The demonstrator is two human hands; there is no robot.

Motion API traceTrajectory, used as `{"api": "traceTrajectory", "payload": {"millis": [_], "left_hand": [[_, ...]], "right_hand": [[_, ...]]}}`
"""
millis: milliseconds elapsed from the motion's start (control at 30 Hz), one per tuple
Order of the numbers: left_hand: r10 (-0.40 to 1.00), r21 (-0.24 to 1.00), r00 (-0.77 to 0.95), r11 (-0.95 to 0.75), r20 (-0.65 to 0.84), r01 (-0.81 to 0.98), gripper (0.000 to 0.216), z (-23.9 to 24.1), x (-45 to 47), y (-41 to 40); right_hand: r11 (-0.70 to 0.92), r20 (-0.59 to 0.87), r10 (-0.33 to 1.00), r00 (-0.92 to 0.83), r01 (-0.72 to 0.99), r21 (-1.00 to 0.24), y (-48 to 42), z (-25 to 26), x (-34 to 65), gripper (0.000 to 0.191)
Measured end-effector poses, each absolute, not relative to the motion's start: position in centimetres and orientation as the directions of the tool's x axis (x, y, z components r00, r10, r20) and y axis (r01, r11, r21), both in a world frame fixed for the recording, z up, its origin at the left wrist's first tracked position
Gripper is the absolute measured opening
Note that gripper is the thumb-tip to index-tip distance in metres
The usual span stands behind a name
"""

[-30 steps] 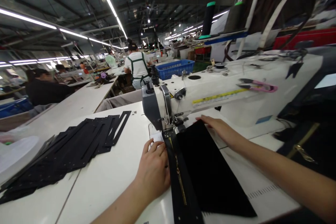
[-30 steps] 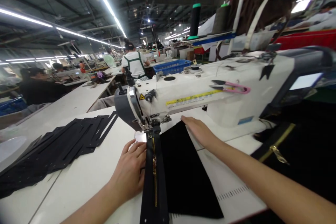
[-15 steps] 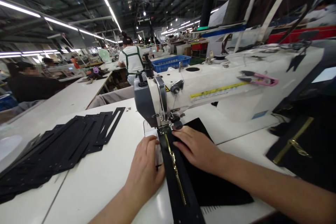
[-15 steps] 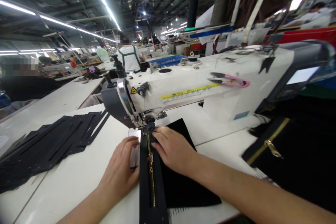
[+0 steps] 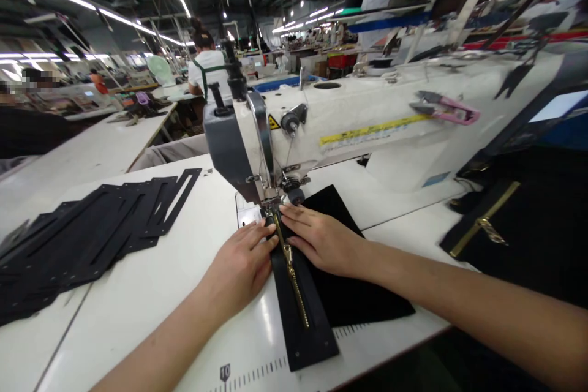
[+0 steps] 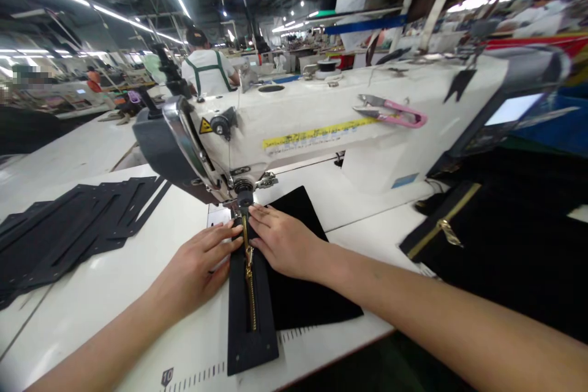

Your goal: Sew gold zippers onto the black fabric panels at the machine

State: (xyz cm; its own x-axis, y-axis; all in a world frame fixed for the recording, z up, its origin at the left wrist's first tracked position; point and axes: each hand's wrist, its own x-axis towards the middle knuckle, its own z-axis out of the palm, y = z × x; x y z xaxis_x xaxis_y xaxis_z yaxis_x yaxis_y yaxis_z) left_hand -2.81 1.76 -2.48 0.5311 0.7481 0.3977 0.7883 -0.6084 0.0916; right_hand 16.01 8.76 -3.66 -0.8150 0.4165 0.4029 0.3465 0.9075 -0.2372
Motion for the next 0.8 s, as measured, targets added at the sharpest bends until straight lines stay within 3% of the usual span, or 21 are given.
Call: {"api": "traceTrajectory", "payload": {"millis": [433, 633, 700, 800], "left_hand": [[0.790, 0.117, 0.464, -0.546, 0.401, 0.830, 0.029, -2.3, -2.4, 1.6], [0.800, 0.099, 0.446, -0.522, 0.402, 0.847, 0.032, -2.3, -2.5, 1.7], [0.805, 0.099, 0.448, -0.520, 0.390, 0.848, 0.032, -2.2, -2.4, 1.6], [0.804, 0.097, 0.456, -0.525, 0.382, 0.846, 0.033, -2.0, -2.0, 1.0]], "right_hand": [[0.917, 0.463, 0.393, -0.794, 0.301, -0.261, 9.5, -4.2, 16.0, 0.035], [0.940, 0.516, 0.278, -0.810, 0.118, -0.321, 8.6, -2.9, 16.4, 0.016], [0.910, 0.508, 0.321, -0.799, 0.112, -0.399, 7.5, -2.5, 16.4, 0.010], [0.814, 0.468, 0.506, -0.725, 0.221, -0.537, 6.0, -2.2, 16.1, 0.007]]}}
